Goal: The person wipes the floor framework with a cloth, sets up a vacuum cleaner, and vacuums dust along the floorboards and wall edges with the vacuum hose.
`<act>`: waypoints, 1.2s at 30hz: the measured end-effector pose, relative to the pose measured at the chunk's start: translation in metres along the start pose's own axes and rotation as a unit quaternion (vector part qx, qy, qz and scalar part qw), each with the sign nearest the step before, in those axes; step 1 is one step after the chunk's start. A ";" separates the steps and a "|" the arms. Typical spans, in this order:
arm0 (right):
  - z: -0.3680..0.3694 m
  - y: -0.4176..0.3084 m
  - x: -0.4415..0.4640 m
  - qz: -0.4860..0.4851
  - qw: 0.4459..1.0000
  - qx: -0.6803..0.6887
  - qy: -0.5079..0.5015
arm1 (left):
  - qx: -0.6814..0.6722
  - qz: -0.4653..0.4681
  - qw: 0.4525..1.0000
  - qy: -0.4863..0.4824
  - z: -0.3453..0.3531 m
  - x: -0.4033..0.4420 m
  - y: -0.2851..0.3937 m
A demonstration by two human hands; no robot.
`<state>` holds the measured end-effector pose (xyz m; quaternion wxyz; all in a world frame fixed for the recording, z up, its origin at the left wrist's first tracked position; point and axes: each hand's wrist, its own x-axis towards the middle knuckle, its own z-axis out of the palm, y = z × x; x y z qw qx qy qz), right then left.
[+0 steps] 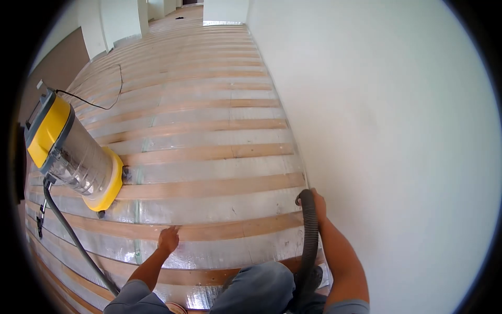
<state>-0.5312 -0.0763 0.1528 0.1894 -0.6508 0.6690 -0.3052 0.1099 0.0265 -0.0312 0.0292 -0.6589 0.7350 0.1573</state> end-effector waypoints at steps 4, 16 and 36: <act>-0.015 -0.077 0.081 -0.022 0.994 0.037 -0.105 | 0.026 0.003 0.998 -0.053 -0.004 0.010 -0.016; 0.014 -0.132 0.194 -0.186 0.968 0.059 0.159 | 0.042 0.014 0.993 -0.114 -0.015 0.009 -0.011; 0.105 -0.224 0.364 -0.219 0.976 0.005 0.002 | -0.128 -0.299 0.938 -0.124 -0.044 0.015 0.075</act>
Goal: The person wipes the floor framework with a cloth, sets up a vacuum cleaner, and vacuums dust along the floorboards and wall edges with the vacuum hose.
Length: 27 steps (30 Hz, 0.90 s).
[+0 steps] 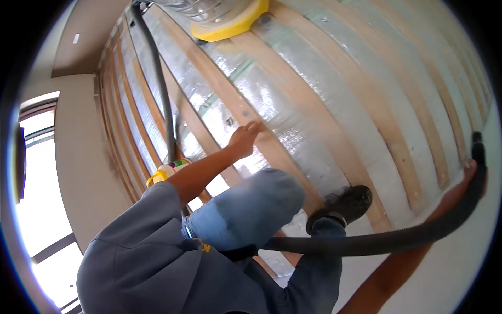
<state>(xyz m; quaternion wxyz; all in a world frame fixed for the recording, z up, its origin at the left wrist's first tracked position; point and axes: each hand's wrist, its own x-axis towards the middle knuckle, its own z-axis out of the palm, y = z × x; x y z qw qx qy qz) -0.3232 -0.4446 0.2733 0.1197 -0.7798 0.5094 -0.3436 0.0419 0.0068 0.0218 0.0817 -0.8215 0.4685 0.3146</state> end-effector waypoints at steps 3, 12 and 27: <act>0.021 -0.036 -0.071 0.140 0.983 0.117 0.007 | -0.005 -0.008 1.000 0.005 0.011 0.006 -0.006; -0.003 0.160 -0.218 0.382 0.894 0.234 0.016 | -0.038 -0.052 0.979 0.191 0.051 0.004 0.004; 0.017 0.120 -0.268 0.236 0.947 0.101 0.193 | 0.049 -0.057 0.997 -0.034 -0.039 0.030 0.027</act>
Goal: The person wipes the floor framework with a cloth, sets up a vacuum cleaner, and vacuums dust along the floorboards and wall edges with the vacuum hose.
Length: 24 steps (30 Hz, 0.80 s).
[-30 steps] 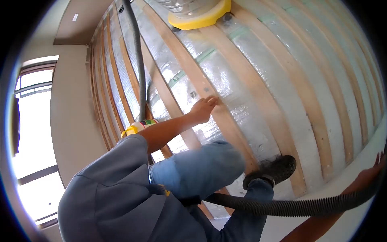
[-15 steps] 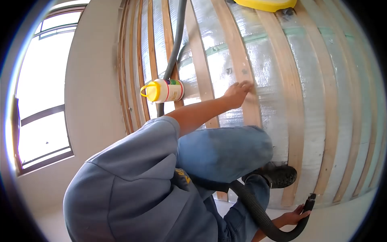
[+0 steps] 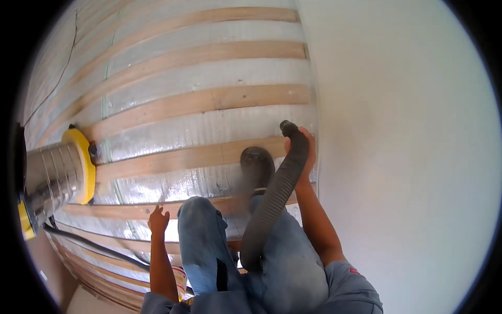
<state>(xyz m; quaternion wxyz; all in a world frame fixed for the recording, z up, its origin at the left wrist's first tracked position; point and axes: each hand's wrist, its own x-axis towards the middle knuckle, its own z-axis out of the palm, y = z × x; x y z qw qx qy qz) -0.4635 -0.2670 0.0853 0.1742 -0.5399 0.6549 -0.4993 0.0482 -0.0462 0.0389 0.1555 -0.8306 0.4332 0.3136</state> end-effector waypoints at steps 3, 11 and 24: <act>0.001 -0.015 0.005 0.005 1.000 0.020 0.011 | -0.049 0.128 0.970 0.199 -0.019 0.046 0.059; -0.041 -0.019 0.037 0.018 0.999 -0.008 0.036 | -0.161 0.589 0.783 0.124 -0.056 0.068 0.514; -0.052 0.006 0.048 0.055 0.997 -0.057 0.010 | -0.038 0.756 0.629 0.177 0.018 0.107 0.660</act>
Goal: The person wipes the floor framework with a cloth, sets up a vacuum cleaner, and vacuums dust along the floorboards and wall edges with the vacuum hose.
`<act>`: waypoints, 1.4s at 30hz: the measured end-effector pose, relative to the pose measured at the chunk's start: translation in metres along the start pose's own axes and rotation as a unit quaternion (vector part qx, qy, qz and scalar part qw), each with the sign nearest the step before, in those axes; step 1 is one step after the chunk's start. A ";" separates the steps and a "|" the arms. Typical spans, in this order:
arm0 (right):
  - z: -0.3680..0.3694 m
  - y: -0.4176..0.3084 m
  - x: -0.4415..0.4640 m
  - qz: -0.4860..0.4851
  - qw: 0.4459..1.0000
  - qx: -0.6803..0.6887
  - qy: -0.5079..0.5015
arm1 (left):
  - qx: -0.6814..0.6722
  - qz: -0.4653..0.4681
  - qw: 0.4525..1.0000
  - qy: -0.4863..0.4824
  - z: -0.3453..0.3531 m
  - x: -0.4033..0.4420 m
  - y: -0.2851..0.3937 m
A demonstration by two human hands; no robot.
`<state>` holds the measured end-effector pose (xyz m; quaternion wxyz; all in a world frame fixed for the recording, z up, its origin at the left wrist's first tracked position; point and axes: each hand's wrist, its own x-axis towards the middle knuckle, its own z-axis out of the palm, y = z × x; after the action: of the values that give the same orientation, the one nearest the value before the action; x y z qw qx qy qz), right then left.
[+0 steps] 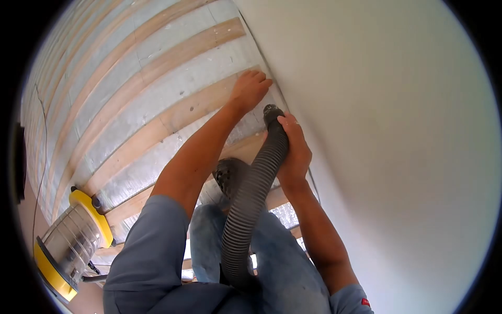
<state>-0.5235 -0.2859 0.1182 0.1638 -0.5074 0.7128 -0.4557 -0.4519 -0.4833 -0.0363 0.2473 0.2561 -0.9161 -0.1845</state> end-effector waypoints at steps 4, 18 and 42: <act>0.023 0.030 0.015 -0.007 1.000 -0.015 -0.003 | -0.004 0.012 0.999 0.031 -0.005 -0.042 -0.015; 0.134 0.070 0.132 -0.051 0.993 -0.107 -0.008 | -0.434 -0.221 0.871 0.064 0.015 -0.074 -0.029; 0.090 0.071 0.096 -0.046 0.962 -0.259 -0.076 | -0.140 -0.046 0.988 0.040 -0.012 -0.063 -0.028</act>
<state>-0.5429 -0.4087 0.0346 0.0592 -0.5978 0.7678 -0.2226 -0.3877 -0.4730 -0.0627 0.3084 0.2680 -0.8578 -0.3119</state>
